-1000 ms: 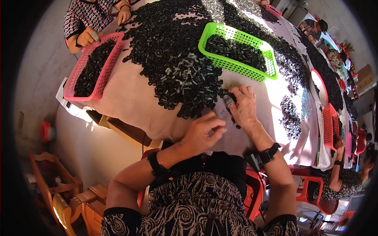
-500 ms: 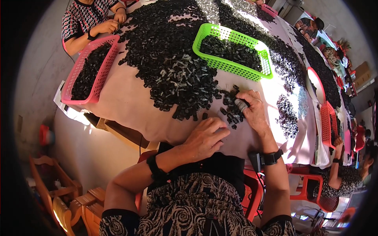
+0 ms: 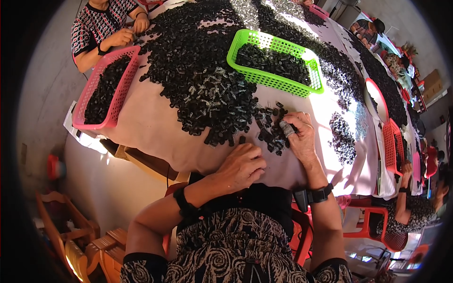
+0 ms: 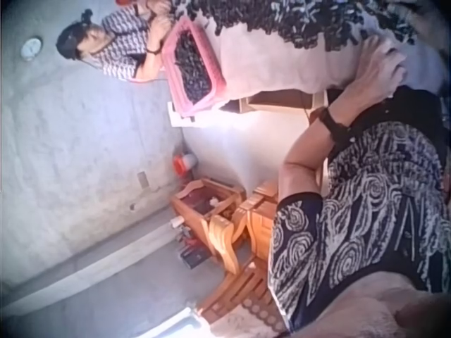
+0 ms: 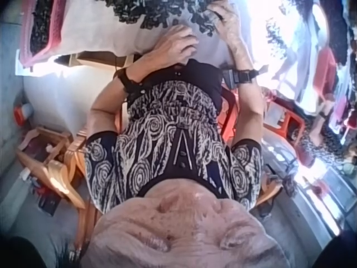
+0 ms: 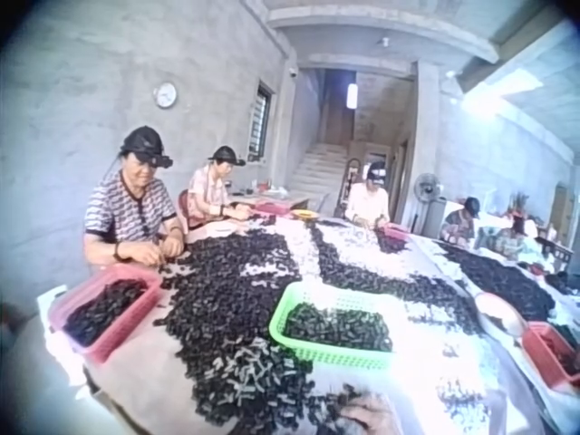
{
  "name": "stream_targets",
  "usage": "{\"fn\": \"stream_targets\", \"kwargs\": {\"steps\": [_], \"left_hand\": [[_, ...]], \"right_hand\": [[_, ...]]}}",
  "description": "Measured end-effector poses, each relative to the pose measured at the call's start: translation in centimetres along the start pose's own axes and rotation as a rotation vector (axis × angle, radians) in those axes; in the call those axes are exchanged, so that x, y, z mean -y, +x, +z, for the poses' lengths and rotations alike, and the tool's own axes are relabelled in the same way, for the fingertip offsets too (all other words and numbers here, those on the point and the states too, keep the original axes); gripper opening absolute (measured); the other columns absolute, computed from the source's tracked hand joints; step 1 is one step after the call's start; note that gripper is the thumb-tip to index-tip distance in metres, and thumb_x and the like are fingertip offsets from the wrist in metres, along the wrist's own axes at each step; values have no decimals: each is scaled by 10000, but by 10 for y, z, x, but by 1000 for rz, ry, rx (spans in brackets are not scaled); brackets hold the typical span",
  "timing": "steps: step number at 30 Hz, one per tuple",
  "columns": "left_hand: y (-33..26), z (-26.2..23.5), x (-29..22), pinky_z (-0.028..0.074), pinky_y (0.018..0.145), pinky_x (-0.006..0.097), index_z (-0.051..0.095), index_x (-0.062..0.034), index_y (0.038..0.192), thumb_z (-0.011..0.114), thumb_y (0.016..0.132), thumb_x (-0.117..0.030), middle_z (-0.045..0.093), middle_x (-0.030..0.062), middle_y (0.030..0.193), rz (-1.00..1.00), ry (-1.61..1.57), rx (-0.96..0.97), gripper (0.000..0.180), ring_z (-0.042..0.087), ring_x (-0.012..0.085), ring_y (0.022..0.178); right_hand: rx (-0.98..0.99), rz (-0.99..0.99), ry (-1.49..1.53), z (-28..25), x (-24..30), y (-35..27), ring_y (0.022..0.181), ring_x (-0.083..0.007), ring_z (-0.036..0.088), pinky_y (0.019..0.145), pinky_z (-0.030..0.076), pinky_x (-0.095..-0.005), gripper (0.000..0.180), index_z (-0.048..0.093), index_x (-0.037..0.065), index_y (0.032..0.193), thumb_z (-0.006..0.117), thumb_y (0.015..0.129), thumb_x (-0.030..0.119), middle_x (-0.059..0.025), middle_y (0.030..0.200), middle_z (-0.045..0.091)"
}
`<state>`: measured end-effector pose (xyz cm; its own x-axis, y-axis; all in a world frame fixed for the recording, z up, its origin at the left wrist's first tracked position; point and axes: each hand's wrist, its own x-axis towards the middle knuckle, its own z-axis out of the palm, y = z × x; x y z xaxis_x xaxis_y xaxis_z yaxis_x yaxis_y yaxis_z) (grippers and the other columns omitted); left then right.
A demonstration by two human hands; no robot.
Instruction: The recorder is sorting small black plastic or rubber components at a table with other workers.
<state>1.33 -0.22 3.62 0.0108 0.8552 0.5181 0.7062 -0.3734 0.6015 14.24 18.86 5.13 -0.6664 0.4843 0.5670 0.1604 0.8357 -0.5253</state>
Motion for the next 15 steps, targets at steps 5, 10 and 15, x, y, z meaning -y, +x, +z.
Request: {"fn": "stream_targets", "kwargs": {"steps": [5, 10, 15], "left_hand": [[1, -2, 0, 421, 791, 374, 575, -51, 774, 709, 745, -68, 477, 69, 840, 7, 3, 2, 138, 505, 267, 866], [0, -2, 1, 419, 795, 382, 583, -54, 760, 719, 738, -83, 485, 65, 825, -8, -6, 6, 141, 508, 263, 861], [0, -1, 3, 420, 806, 388, 605, -57, 781, 727, 729, -92, 502, 63, 842, -26, -21, 5, 137, 518, 263, 867]], "right_hand": [[3, 27, -17, 0, -3, -6, 859, -292, 547, 810, 449, -352, 277, 667, 44, 891, 571, 663, -80, -95, 938, 642], [-49, 65, 22, 1, -6, -8, 872, -287, 543, 811, 447, -352, 274, 664, 50, 896, 576, 668, -74, -87, 944, 637], [-26, -20, -72, 6, 3, -7, 945, -272, 521, 846, 423, -372, 365, 674, 103, 961, 589, 642, -52, -55, 987, 612]]}}
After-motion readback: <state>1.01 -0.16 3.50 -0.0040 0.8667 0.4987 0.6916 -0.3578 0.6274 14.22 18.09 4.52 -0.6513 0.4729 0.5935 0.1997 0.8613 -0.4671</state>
